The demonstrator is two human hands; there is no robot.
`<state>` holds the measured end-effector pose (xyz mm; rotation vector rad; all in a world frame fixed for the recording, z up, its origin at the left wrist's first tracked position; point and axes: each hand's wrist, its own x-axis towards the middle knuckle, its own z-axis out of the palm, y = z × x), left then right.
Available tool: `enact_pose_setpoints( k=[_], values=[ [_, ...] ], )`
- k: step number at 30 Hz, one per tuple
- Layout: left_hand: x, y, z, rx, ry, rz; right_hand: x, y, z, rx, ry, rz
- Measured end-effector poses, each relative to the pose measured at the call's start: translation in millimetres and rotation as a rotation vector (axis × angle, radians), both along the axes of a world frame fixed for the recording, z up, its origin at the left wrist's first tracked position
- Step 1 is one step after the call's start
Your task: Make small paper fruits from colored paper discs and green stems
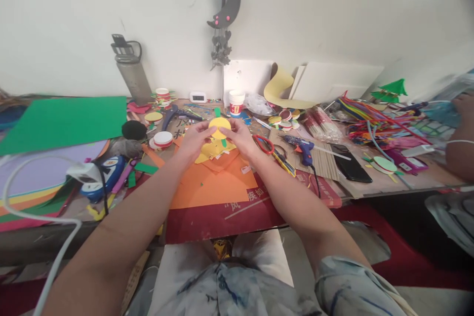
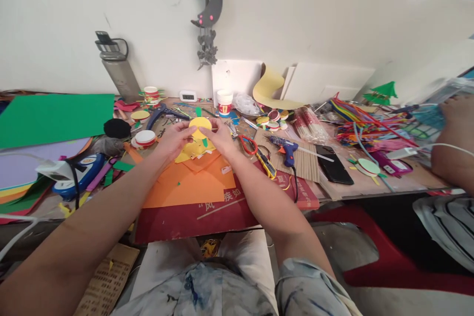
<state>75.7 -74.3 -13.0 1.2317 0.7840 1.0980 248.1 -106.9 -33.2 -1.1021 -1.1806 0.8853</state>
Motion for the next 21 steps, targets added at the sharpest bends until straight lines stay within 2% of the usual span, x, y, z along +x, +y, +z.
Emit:
enact_pose_setpoints(
  k=[4, 6, 8, 12, 15, 17, 21],
  values=[
    [0.2, 4.1, 1.8, -0.029, -0.023, 0.095, 1.3, 3.4, 6.1, 0.104, -0.130, -0.297],
    [0.1, 7.0, 2.0, -0.034, -0.049, 0.158, 2.4, 0.7, 15.0, 0.143, -0.173, -0.328],
    [-0.2, 10.2, 0.6, -0.039, -0.080, 0.192, 5.2, -8.2, 26.8, 0.163, -0.213, -0.295],
    [-0.5, 14.3, -3.7, -0.027, -0.090, 0.219, 26.6, -50.5, 49.2, 0.176, -0.371, -0.285],
    [0.3, 13.3, -4.2, -0.005, -0.079, 0.222, 68.0, -99.2, 53.2, 0.185, -0.494, -0.444],
    [1.6, 11.1, -2.4, -0.003, -0.085, 0.207, 107.4, -134.1, 47.2, 0.081, -0.609, -0.629],
    [4.8, 6.2, 3.0, 0.010, -0.079, 0.189, 188.5, -198.0, 23.0, -0.375, -0.896, -1.105]
  ],
)
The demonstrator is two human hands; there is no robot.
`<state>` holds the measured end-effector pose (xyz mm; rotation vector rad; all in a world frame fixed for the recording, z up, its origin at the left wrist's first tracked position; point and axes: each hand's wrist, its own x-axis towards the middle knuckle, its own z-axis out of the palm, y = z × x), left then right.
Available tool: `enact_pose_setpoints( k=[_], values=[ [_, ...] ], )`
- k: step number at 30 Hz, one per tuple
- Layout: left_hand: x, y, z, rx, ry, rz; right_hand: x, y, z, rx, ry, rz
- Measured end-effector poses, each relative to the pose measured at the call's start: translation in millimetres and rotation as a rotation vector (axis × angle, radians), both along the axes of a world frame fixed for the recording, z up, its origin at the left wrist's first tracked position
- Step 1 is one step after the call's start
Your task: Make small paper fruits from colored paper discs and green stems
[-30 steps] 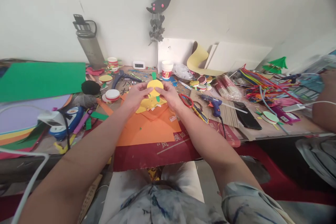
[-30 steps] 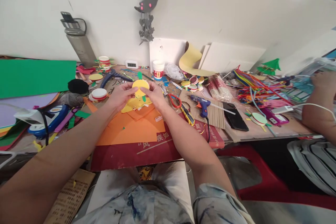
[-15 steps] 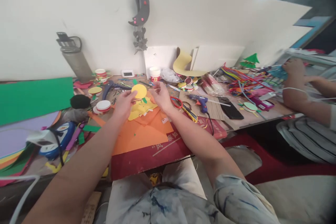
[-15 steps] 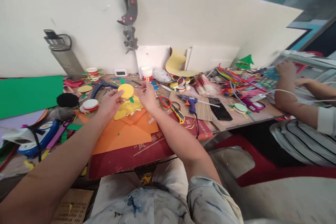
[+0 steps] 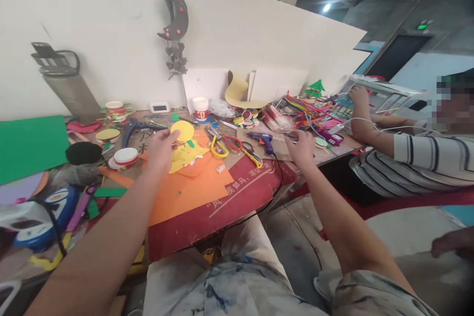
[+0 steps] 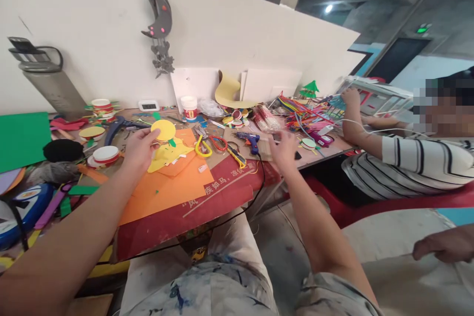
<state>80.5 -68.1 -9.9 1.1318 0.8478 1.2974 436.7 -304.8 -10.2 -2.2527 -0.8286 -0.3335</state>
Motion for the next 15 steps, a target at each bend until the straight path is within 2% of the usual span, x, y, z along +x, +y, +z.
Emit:
enact_pose_setpoints(
  k=[2, 4, 8, 15],
  values=[
    [1.4, -1.4, 1.9, 0.014, 0.008, 0.000, 29.3, -23.8, -13.2, -0.172, 0.052, -0.255],
    [2.3, -1.6, 2.5, 0.015, 0.009, -0.003, 48.5, -38.1, -24.3, -0.332, 0.139, -0.361],
    [2.0, -0.4, 0.3, 0.003, 0.014, 0.000, 67.9, -36.7, -35.4, -0.507, 0.232, -0.323],
    [-1.6, 0.6, -0.4, 0.008, 0.029, 0.007, 95.9, -8.4, -34.7, -0.527, 0.195, -0.291]
  ],
)
